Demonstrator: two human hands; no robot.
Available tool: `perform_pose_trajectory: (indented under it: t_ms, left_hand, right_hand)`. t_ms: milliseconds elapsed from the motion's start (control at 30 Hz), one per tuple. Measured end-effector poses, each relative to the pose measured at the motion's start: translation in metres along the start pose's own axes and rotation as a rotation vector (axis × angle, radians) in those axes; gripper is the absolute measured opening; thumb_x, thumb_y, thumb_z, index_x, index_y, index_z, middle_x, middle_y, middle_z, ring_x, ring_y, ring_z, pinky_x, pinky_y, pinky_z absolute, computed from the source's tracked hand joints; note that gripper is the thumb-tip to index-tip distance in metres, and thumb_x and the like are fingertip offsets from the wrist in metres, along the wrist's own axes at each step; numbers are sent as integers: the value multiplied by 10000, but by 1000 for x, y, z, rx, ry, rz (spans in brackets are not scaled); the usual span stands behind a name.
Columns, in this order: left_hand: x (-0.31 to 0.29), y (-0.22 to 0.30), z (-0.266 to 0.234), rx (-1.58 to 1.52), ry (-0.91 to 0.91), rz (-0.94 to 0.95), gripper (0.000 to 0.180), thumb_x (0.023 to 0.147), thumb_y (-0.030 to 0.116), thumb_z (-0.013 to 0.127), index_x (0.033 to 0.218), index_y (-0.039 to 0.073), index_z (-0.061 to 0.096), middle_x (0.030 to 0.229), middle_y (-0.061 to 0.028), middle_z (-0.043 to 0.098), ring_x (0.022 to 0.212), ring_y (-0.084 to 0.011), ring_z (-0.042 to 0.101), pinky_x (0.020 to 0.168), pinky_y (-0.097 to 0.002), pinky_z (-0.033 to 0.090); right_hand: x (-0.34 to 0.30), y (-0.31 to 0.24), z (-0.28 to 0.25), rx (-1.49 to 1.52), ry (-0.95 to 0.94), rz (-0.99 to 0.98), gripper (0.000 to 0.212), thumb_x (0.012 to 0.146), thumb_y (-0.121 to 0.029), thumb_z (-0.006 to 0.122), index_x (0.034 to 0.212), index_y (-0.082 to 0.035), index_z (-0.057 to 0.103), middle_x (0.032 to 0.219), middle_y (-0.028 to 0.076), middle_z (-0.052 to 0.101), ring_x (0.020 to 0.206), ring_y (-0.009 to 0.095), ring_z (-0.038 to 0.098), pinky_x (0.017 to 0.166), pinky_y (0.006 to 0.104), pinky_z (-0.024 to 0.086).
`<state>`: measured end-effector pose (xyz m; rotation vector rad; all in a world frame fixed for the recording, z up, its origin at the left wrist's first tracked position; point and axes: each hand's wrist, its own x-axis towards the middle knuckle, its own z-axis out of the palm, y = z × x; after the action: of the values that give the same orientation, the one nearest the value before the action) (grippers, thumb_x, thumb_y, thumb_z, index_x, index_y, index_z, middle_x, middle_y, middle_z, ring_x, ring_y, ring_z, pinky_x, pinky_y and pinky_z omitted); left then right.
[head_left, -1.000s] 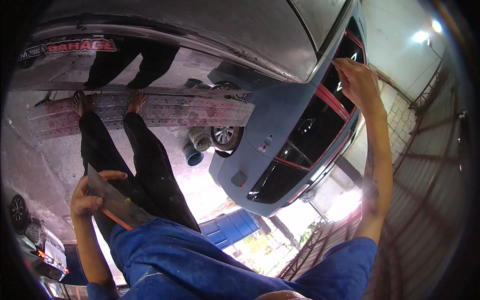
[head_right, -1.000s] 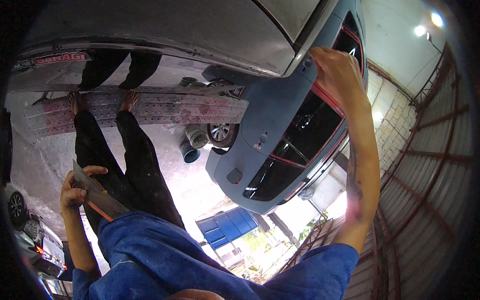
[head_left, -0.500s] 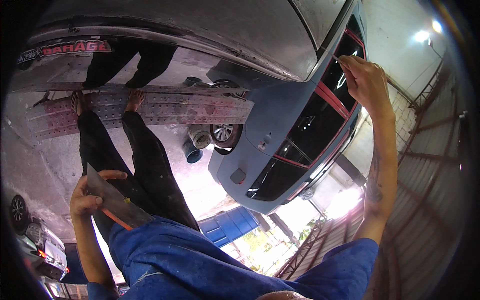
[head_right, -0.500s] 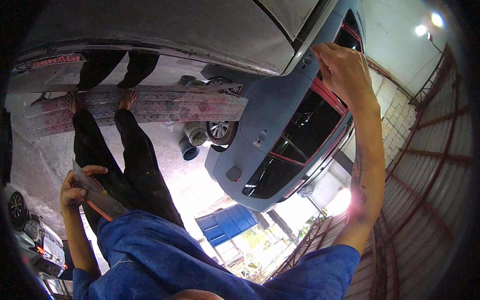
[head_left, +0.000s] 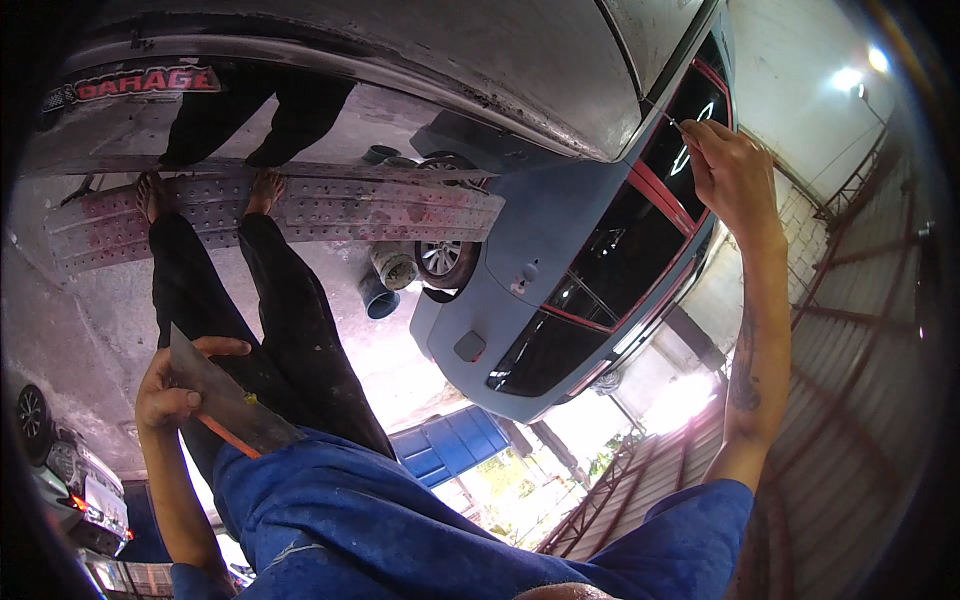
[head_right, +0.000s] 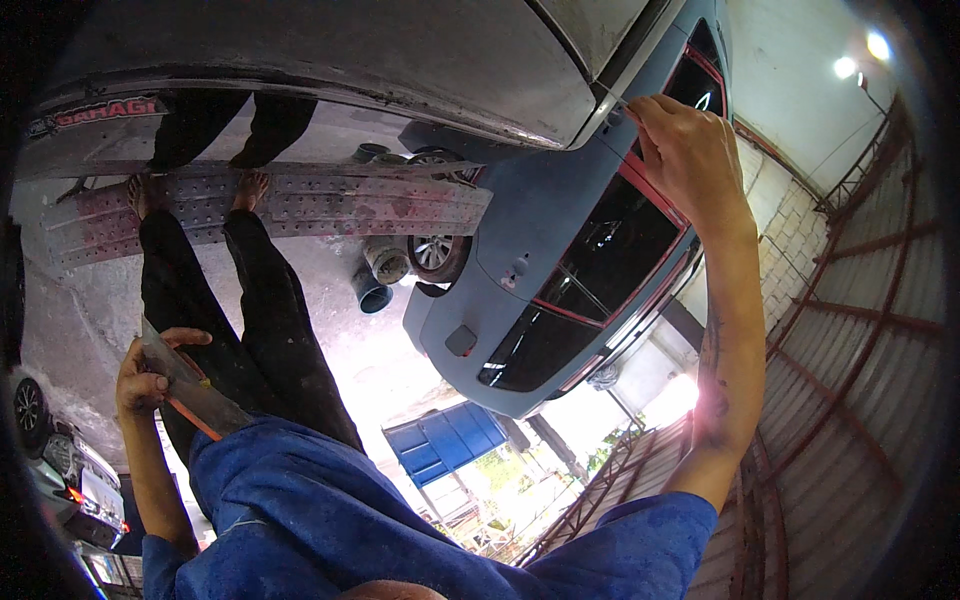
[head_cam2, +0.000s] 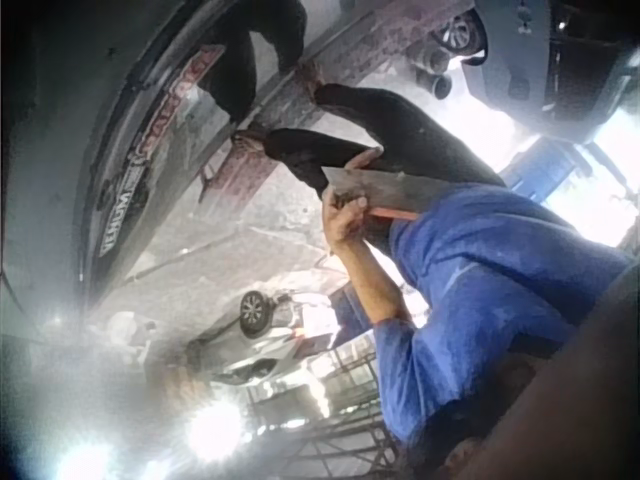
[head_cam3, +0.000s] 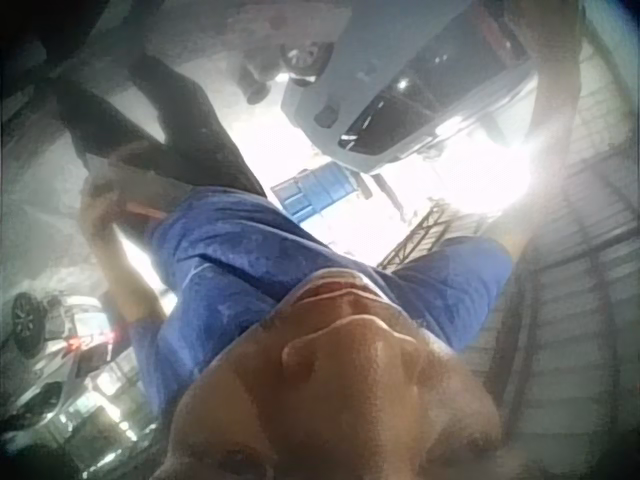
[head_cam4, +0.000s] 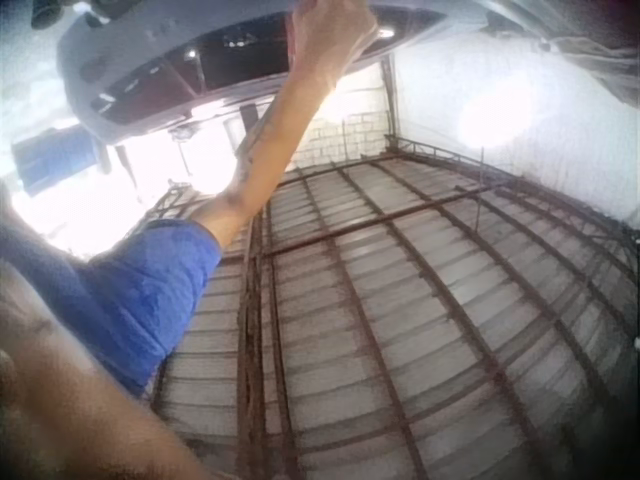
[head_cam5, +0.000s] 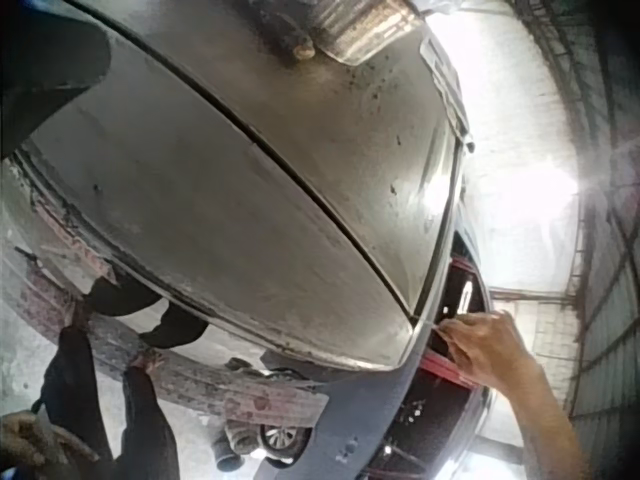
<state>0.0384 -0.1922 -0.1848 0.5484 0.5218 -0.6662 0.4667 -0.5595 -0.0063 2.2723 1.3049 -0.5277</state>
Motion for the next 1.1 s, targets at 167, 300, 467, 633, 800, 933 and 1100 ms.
perform_pose_trajectory:
  t_ms: [167, 300, 467, 633, 800, 933, 1100]
  left_hand:
    - [-2, -2, -2, -22, 3, 9, 552, 626, 228, 721, 1007, -157, 615, 1226, -350, 528, 889, -352, 684, 836, -397, 545]
    - [-3, -3, -3, -11, 27, -17, 554, 619, 231, 719, 998, -160, 617, 1225, -349, 528, 887, -351, 685, 834, -400, 546]
    - [-3, -10, -4, -1, 63, 10, 628, 588, 260, 727, 1041, -157, 606, 1189, -330, 557, 803, -334, 695, 736, -415, 580]
    - [-2, -13, -5, 0, 55, 8, 672, 569, 271, 733, 1065, -160, 596, 1175, -323, 568, 765, -332, 698, 685, -433, 596]
    - [-3, -15, -7, 8, 41, 12, 676, 570, 264, 727, 1078, -160, 588, 1183, -323, 564, 765, -338, 698, 684, -446, 594]
    - [-3, -16, -6, -10, 34, 5, 670, 578, 253, 726, 1086, -159, 580, 1179, -329, 561, 769, -341, 696, 692, -445, 592]
    - [-2, -12, -1, -24, 57, -6, 657, 594, 240, 726, 1094, -158, 571, 1174, -339, 556, 763, -350, 690, 685, -433, 589]
  right_hand:
    - [-2, -1, 7, -16, 1, 12, 85, 834, -64, 616, 916, -61, 636, 805, 95, 652, 671, 307, 644, 604, 387, 523]
    - [-3, 0, 11, 10, 55, -7, 97, 830, -67, 619, 925, -63, 634, 797, 96, 650, 663, 303, 645, 590, 383, 522]
    - [-5, 4, 12, -21, 62, -27, 104, 825, -60, 623, 928, -61, 635, 792, 96, 649, 651, 295, 643, 571, 376, 518]
    - [-8, 6, 15, -18, 84, -39, 97, 833, -63, 618, 929, -59, 637, 800, 88, 655, 646, 285, 644, 568, 368, 519]
    - [-8, 8, 13, -96, -1, -57, 94, 842, -63, 614, 932, -62, 640, 825, 79, 663, 649, 282, 648, 572, 361, 525]
    - [-9, 9, 6, -35, 100, -13, 111, 839, -63, 617, 946, -66, 645, 847, 72, 671, 644, 281, 649, 571, 363, 527]
    - [-13, 8, 1, 43, 51, -38, 97, 841, -71, 621, 934, -68, 650, 836, 73, 671, 640, 281, 649, 572, 361, 530]
